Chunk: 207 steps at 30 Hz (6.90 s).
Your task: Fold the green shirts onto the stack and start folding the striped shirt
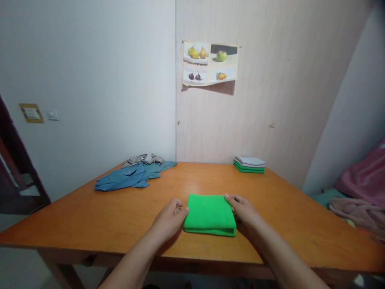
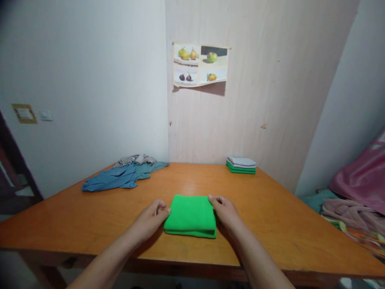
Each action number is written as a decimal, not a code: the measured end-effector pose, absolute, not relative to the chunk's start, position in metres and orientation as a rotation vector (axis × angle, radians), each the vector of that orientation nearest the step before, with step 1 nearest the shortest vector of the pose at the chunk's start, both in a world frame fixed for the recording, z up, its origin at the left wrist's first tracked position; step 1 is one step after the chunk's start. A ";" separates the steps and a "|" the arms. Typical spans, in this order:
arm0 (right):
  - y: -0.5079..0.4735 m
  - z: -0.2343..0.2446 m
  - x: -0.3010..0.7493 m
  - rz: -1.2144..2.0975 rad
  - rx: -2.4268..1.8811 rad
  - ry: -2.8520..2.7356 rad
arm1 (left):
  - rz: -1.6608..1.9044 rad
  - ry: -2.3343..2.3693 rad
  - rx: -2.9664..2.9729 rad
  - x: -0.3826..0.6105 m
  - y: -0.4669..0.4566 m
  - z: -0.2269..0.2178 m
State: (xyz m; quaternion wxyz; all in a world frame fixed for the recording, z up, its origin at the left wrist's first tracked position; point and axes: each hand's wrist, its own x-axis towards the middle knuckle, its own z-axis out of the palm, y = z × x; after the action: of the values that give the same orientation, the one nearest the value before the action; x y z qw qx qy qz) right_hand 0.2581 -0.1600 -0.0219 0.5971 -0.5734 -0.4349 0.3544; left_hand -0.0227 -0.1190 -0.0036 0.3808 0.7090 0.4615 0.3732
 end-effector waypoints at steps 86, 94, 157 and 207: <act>-0.164 0.021 0.213 0.104 -1.786 -1.939 | 1.119 0.856 1.732 -0.014 -0.073 0.006; -0.165 -0.013 0.215 -0.041 -1.969 -2.086 | 0.924 0.939 1.858 -0.017 -0.052 -0.004; -0.175 -0.023 0.234 -0.125 -1.893 -2.146 | 0.560 0.895 1.958 0.012 -0.009 -0.013; -0.176 -0.007 0.226 -0.069 -1.882 -2.261 | 0.919 0.738 2.541 0.027 -0.075 0.015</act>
State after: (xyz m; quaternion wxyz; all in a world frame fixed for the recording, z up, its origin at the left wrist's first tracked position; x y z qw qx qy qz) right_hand 0.2262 -0.1755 -0.0069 0.0994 -0.6363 -0.7647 -0.0234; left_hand 0.0275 -0.0748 0.0152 0.1694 0.8940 0.2597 0.3234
